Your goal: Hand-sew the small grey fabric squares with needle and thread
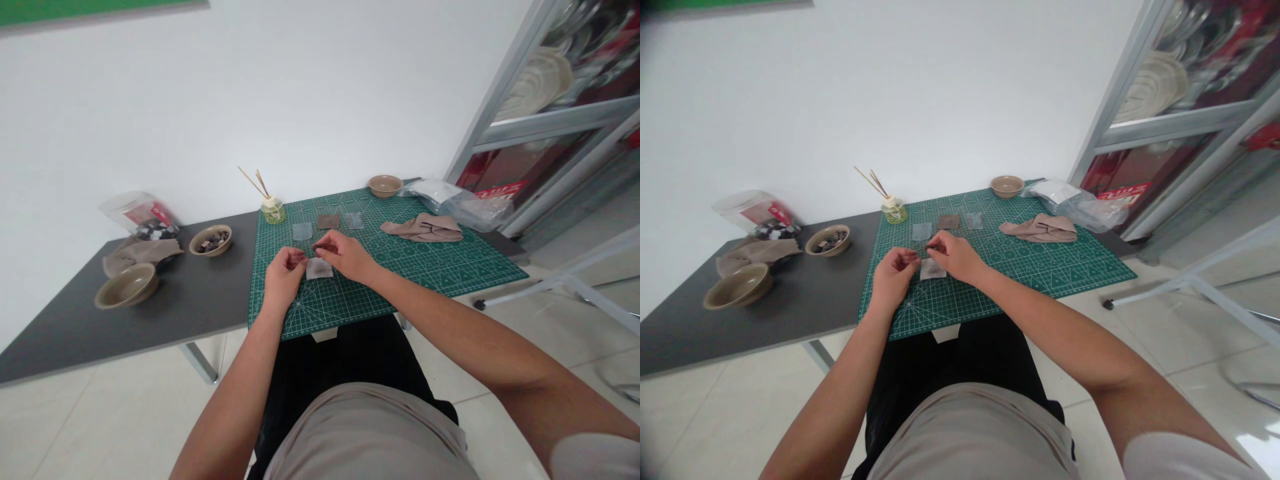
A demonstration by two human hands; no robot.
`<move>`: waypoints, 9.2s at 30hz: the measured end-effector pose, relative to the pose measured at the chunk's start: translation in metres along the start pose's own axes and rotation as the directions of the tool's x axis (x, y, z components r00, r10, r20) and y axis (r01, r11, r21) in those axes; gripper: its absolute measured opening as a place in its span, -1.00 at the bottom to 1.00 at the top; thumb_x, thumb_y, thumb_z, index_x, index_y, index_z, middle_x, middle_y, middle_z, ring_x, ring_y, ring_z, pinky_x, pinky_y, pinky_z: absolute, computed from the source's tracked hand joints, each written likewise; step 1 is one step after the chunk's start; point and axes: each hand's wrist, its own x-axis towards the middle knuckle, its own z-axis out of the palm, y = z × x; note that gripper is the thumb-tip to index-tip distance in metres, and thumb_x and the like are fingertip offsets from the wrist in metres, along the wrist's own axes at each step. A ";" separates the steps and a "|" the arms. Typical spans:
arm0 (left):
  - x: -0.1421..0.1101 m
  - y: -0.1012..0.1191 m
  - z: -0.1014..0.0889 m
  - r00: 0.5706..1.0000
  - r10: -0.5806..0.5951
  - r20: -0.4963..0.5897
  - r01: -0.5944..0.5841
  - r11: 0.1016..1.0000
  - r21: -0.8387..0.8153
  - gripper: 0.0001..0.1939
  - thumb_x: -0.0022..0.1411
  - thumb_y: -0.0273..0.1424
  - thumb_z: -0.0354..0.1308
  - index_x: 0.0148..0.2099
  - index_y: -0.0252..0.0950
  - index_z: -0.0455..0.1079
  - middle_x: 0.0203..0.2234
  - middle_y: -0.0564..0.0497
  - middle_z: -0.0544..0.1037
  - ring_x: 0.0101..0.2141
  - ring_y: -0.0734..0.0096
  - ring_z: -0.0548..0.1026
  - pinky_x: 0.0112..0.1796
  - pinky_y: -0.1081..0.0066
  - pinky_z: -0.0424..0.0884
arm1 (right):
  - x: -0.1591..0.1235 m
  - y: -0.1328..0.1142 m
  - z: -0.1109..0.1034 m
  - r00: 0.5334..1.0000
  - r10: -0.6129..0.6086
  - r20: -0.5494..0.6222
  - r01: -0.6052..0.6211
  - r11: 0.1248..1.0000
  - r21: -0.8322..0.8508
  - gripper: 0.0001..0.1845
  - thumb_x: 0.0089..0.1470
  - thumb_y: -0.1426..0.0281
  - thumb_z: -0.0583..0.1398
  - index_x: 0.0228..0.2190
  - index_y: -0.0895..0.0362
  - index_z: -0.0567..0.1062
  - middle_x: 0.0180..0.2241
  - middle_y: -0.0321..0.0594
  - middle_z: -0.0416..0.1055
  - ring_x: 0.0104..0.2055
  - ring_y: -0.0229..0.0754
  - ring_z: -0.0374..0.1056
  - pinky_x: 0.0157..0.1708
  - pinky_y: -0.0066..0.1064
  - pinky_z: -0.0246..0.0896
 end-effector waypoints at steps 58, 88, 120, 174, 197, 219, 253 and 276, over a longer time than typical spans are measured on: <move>-0.012 0.022 0.011 0.953 0.064 0.296 -0.268 0.631 0.728 -0.71 0.21 -0.21 0.14 -0.04 -0.14 0.46 -0.09 -0.12 0.46 -0.07 -0.03 0.31 -0.15 0.06 0.22 | -0.009 0.022 -0.004 0.966 -0.125 0.226 0.203 0.910 -0.362 -0.90 0.09 0.41 0.27 -0.30 0.09 0.60 -0.25 -0.19 0.54 -0.12 -0.09 0.38 -0.05 -0.22 0.23; -0.013 0.024 0.012 0.968 0.015 0.252 -0.209 0.608 0.766 -0.73 0.20 -0.27 0.13 -0.06 -0.19 0.39 -0.12 -0.11 0.44 -0.05 0.00 0.31 -0.12 0.08 0.17 | 0.002 0.025 0.004 0.936 -0.175 0.304 0.286 0.883 -0.372 -0.94 0.11 0.41 0.27 -0.36 0.13 0.57 -0.26 -0.19 0.52 -0.14 -0.10 0.35 -0.09 -0.27 0.19; -0.010 0.025 0.008 0.960 -0.049 0.277 -0.190 0.612 0.768 -0.68 0.21 -0.21 0.12 -0.01 -0.18 0.39 -0.07 -0.08 0.42 -0.02 0.06 0.29 -0.12 0.12 0.18 | 0.002 0.030 0.004 0.942 -0.215 0.259 0.309 0.856 -0.413 -0.92 0.08 0.41 0.28 -0.45 0.13 0.53 -0.33 -0.21 0.47 -0.23 -0.13 0.27 -0.15 -0.29 0.12; -0.010 0.027 0.007 0.960 -0.090 0.265 -0.156 0.612 0.775 -0.69 0.20 -0.19 0.15 -0.02 -0.15 0.40 -0.06 -0.08 0.43 -0.01 0.05 0.30 -0.09 0.13 0.17 | 0.004 0.027 0.003 0.922 -0.232 0.311 0.322 0.904 -0.281 -0.92 0.13 0.40 0.25 -0.40 0.12 0.53 -0.30 -0.25 0.50 -0.23 -0.18 0.32 -0.09 -0.28 0.07; -0.008 0.026 0.007 0.964 -0.078 0.254 -0.150 0.629 0.763 -0.70 0.18 -0.21 0.17 -0.04 -0.15 0.42 -0.10 -0.07 0.44 -0.04 0.07 0.32 -0.14 0.15 0.20 | 0.002 0.023 0.001 0.896 -0.264 0.358 0.361 0.901 -0.240 -0.93 0.09 0.41 0.28 -0.43 0.12 0.53 -0.33 -0.29 0.49 -0.27 -0.22 0.32 -0.10 -0.30 0.05; -0.005 0.019 0.004 0.991 -0.082 0.108 -0.032 0.636 0.771 -0.58 0.29 -0.28 -0.02 0.15 -0.20 0.34 0.17 -0.13 0.37 0.16 0.10 0.31 0.11 0.06 0.24 | 0.002 0.031 0.005 0.930 -0.245 0.273 0.343 0.846 -0.409 -0.93 0.11 0.44 0.25 -0.42 0.14 0.48 -0.33 -0.22 0.40 -0.22 -0.14 0.22 -0.12 -0.32 0.09; -0.019 0.020 0.000 0.974 -0.029 0.225 -0.157 0.631 0.760 -0.62 0.28 -0.16 0.11 0.11 -0.08 0.41 0.13 0.00 0.43 0.13 0.11 0.34 0.18 0.07 0.18 | 0.001 0.026 0.005 0.912 -0.276 0.302 0.373 0.864 -0.337 -0.90 0.05 0.41 0.30 -0.46 0.13 0.48 -0.37 -0.25 0.44 -0.25 -0.16 0.24 -0.12 -0.32 0.09; -0.020 0.019 -0.002 0.972 -0.032 0.232 -0.162 0.620 0.768 -0.60 0.28 -0.12 0.10 0.12 -0.06 0.41 0.13 0.01 0.43 0.10 0.09 0.34 0.15 0.09 0.19 | -0.001 0.027 0.001 0.940 -0.239 0.244 0.318 0.871 -0.374 -0.88 0.02 0.44 0.29 -0.51 0.13 0.46 -0.38 -0.25 0.42 -0.26 -0.16 0.22 -0.14 -0.31 0.11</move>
